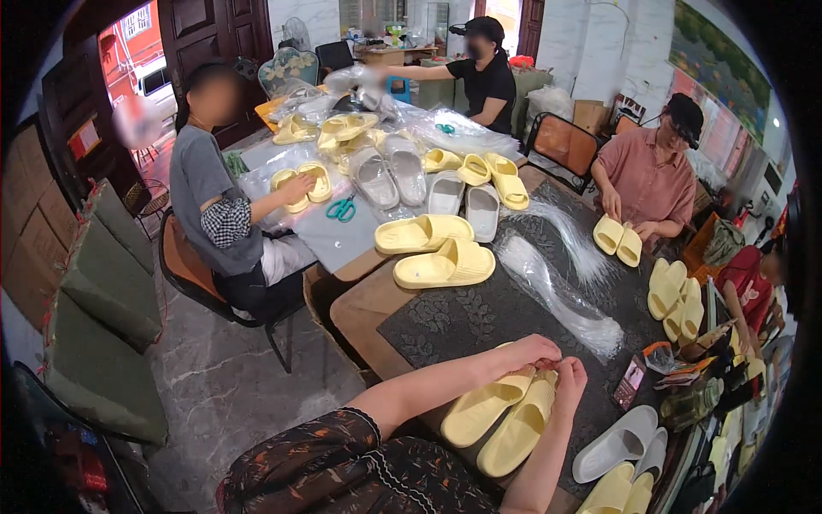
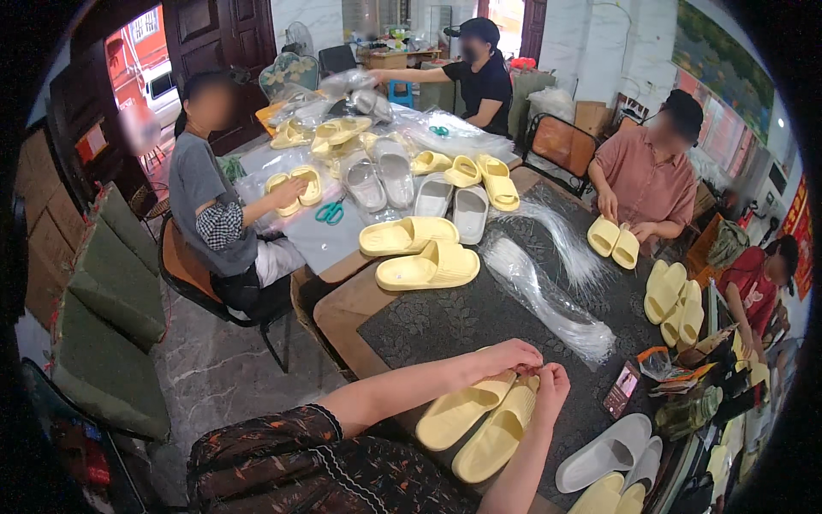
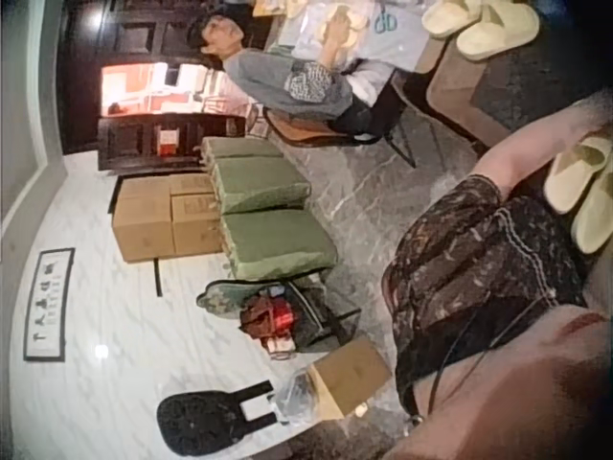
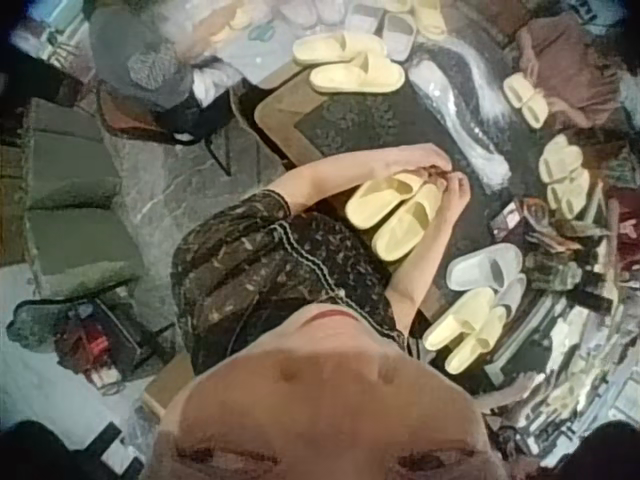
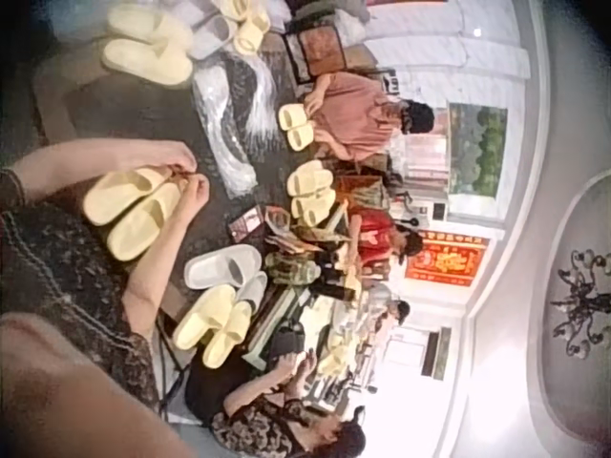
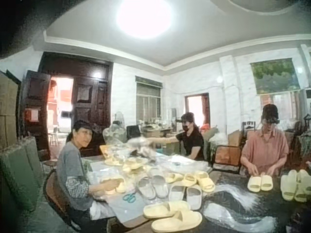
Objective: The person attaches pairs of slippers together by threading and fastening plastic tag fasteners through them by hand.
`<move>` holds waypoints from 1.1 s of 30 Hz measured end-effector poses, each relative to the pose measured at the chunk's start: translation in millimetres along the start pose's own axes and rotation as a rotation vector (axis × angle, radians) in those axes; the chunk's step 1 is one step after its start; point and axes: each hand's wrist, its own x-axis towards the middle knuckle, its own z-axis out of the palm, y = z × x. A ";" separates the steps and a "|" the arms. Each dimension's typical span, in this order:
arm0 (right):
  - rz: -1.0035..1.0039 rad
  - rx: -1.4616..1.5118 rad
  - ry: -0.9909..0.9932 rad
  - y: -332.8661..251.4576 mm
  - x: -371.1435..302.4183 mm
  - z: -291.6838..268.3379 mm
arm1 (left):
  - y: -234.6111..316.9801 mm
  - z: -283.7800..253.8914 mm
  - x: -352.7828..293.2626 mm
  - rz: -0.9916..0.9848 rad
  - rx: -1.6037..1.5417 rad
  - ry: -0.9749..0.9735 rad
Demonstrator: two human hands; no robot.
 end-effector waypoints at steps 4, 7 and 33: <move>0.011 -0.014 0.016 -2.9 -1.5 3.3 | -1.3 -1.0 1.9 -0.010 -0.012 -0.014; -0.011 -0.001 0.020 5.4 2.1 -4.7 | -1.3 2.0 2.6 -0.009 0.001 -0.027; -0.169 -0.242 0.093 1.9 1.1 7.2 | -7.5 6.9 4.6 0.021 0.105 0.180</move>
